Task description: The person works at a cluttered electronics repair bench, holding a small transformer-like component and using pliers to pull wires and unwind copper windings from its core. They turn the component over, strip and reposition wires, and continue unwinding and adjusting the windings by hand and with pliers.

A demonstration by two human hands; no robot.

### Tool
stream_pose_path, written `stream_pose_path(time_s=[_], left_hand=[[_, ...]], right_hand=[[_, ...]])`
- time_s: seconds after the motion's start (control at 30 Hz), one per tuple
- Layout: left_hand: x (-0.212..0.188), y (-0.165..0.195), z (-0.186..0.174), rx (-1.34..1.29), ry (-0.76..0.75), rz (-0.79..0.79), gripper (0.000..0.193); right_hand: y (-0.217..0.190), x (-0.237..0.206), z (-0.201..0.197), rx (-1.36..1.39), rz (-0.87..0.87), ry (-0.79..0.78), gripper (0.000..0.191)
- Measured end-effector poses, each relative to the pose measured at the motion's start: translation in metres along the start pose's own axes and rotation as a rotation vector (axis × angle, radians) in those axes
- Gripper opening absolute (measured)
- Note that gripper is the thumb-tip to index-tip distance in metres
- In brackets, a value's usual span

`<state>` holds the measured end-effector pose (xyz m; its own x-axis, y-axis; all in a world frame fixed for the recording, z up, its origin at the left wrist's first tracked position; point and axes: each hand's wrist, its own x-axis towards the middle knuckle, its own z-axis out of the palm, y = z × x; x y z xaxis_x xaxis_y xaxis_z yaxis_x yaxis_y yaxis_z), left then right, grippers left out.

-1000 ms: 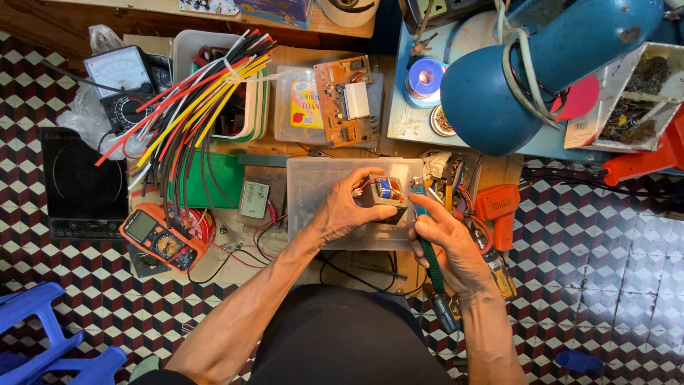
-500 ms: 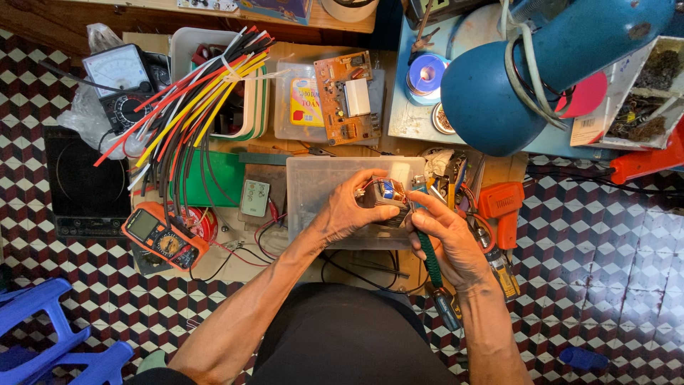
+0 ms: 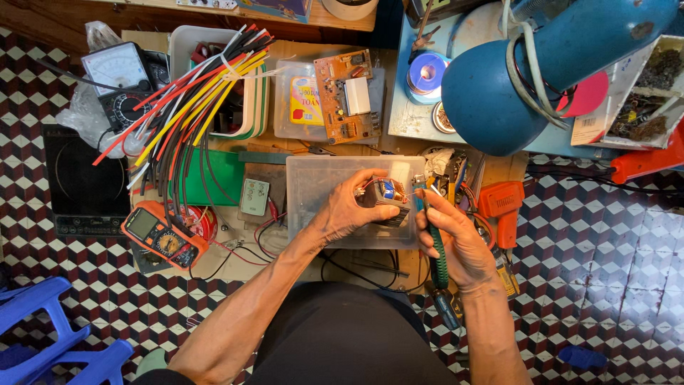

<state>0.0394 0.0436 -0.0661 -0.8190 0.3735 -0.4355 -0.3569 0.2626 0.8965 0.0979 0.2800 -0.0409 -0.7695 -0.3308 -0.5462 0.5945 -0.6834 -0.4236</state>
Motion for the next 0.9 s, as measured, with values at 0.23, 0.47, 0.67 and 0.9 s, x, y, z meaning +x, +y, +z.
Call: stream_pose_path(time_s=[0.23,0.47,0.67,0.9], left_hand=[[0.004,-0.001,0.002,-0.013,0.000,0.002,0.088],[0.006,0.001,0.008,0.035,0.004,0.002,0.086],[0.006,0.004,0.008,0.002,0.006,0.022,0.083],[0.008,0.007,0.008,-0.013,-0.001,0.010,0.082]], right_hand=[[-0.014,-0.008,-0.008,0.051,-0.072,0.016,0.048],[-0.006,-0.010,0.009,-0.065,0.039,0.024,0.059],[-0.006,0.000,0.013,-0.138,0.077,0.108,0.055],[-0.007,0.001,0.009,-0.100,0.061,0.107,0.052]])
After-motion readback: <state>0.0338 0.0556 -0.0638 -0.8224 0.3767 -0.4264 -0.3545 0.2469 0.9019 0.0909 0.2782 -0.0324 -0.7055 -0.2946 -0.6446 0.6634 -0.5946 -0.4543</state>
